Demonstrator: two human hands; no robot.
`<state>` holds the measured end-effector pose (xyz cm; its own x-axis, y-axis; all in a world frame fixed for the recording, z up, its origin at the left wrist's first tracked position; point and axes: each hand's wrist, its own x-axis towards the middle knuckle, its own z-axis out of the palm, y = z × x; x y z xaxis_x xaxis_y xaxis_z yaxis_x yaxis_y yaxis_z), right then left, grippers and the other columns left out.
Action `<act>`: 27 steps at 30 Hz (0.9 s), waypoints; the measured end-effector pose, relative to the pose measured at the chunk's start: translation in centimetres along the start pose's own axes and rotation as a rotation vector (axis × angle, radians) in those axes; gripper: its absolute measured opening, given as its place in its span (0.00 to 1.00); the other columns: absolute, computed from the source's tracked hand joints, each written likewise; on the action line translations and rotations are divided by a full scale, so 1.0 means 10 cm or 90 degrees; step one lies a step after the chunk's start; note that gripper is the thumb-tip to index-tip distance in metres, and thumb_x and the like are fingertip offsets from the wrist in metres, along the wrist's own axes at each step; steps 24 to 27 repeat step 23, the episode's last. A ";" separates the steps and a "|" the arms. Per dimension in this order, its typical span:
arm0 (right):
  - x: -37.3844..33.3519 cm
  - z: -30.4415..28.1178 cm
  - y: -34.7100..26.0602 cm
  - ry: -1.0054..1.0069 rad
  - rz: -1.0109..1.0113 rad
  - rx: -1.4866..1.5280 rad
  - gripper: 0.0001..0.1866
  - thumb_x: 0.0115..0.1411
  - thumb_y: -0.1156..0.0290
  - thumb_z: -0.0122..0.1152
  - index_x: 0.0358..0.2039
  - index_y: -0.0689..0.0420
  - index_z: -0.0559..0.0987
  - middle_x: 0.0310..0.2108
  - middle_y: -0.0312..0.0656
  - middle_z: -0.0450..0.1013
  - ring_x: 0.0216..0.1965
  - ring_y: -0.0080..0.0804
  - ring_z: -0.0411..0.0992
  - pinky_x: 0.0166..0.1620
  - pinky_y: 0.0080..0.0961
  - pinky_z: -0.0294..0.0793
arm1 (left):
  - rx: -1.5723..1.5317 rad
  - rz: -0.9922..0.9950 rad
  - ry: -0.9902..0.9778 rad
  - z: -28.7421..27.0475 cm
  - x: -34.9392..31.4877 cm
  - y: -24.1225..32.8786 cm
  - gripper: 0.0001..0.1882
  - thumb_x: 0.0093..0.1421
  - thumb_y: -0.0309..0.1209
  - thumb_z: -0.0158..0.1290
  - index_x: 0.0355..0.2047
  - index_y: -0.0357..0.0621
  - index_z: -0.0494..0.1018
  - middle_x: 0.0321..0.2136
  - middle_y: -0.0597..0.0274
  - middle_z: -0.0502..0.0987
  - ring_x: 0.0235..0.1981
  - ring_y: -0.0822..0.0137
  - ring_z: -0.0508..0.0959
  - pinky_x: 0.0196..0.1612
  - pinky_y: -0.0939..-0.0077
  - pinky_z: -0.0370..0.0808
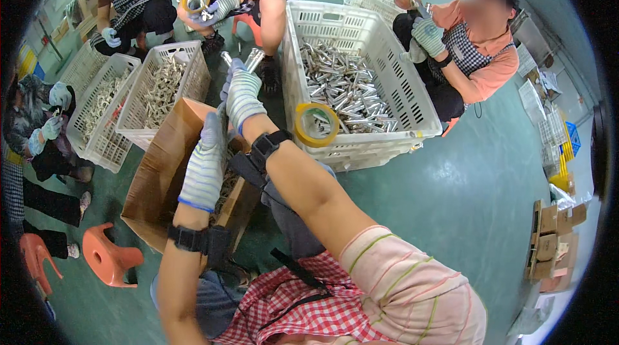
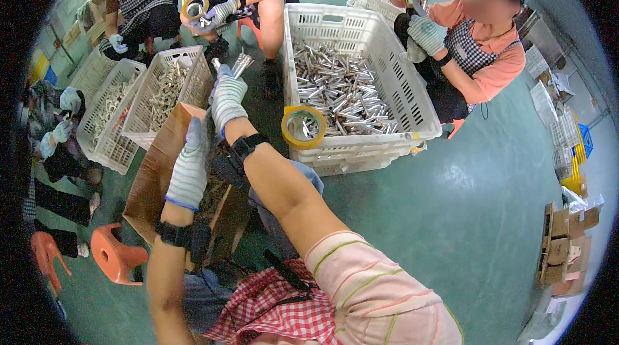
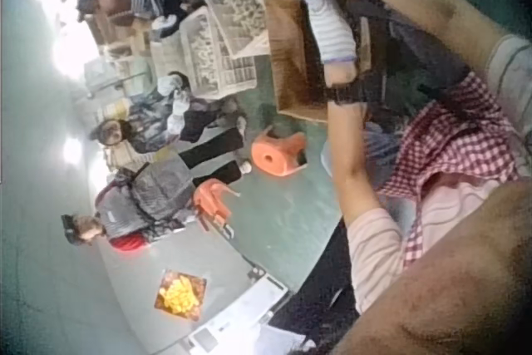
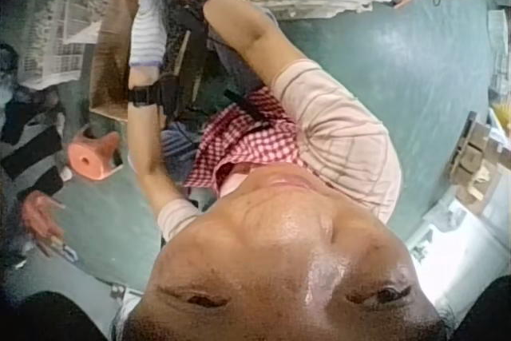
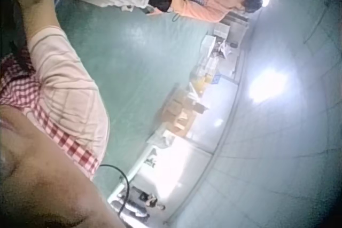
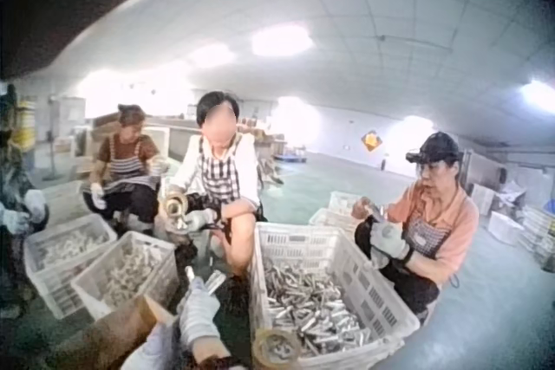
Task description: The person assembles metal brackets by inserting small components into the main frame and fitting them together by hand.
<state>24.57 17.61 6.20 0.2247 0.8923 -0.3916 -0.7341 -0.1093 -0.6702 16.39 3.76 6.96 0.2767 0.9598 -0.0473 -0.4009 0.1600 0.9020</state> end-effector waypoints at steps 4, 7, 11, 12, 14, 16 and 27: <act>0.05 0.09 0.18 -0.007 -0.031 -0.013 0.15 0.55 0.60 0.57 0.17 0.49 0.66 0.11 0.29 0.59 0.08 0.22 0.56 0.12 0.24 0.56 | -0.315 0.014 -0.041 -0.19 -0.14 -0.02 0.36 0.64 0.49 0.40 0.63 0.36 0.47 0.63 0.54 0.50 0.65 0.65 0.50 0.66 0.72 0.43; 0.94 -0.40 -0.24 0.044 -0.427 -0.133 0.15 0.51 0.59 0.63 0.18 0.54 0.70 0.11 0.33 0.63 0.09 0.25 0.58 0.13 0.27 0.55 | 0.171 -0.073 -0.062 -0.25 -0.85 0.02 0.26 0.63 0.29 0.42 0.61 0.36 0.55 0.60 0.54 0.58 0.61 0.66 0.59 0.62 0.72 0.53; 0.53 -0.43 -0.37 0.014 -0.075 0.040 0.13 0.54 0.60 0.56 0.17 0.46 0.66 0.09 0.27 0.58 0.07 0.21 0.57 0.11 0.23 0.56 | 0.330 -0.143 -0.125 -0.21 -1.28 0.71 0.19 0.60 0.32 0.49 0.48 0.33 0.70 0.44 0.56 0.73 0.44 0.67 0.72 0.49 0.75 0.67; 0.35 -0.34 -0.34 -0.012 -0.104 -0.051 0.13 0.54 0.60 0.56 0.17 0.47 0.66 0.09 0.27 0.58 0.07 0.20 0.56 0.11 0.22 0.55 | 0.332 -0.143 -0.123 -0.09 -1.29 0.85 0.19 0.60 0.32 0.49 0.48 0.33 0.70 0.44 0.56 0.73 0.44 0.67 0.72 0.49 0.75 0.67; 0.13 -0.21 -0.28 -0.069 -0.139 -0.134 0.13 0.53 0.60 0.59 0.19 0.49 0.67 0.09 0.27 0.58 0.06 0.20 0.55 0.09 0.21 0.53 | 0.285 0.101 -0.273 0.17 -1.20 1.10 0.22 0.60 0.43 0.50 0.42 0.33 0.74 0.35 0.54 0.75 0.35 0.66 0.74 0.41 0.75 0.69; -0.03 -0.13 -0.11 -0.125 -0.095 -0.146 0.12 0.54 0.60 0.59 0.21 0.49 0.67 0.09 0.26 0.58 0.06 0.18 0.54 0.10 0.19 0.51 | 0.136 0.227 -0.428 0.30 -1.11 1.15 0.26 0.60 0.48 0.48 0.41 0.33 0.74 0.33 0.52 0.75 0.31 0.64 0.73 0.37 0.75 0.69; -0.07 -0.15 0.07 -0.228 -0.064 -0.214 0.13 0.54 0.57 0.61 0.25 0.48 0.68 0.11 0.24 0.58 0.08 0.13 0.53 0.11 0.15 0.49 | -0.076 0.177 -0.770 0.32 -1.01 1.14 0.39 0.62 0.58 0.34 0.41 0.27 0.73 0.34 0.40 0.74 0.29 0.53 0.76 0.31 0.69 0.73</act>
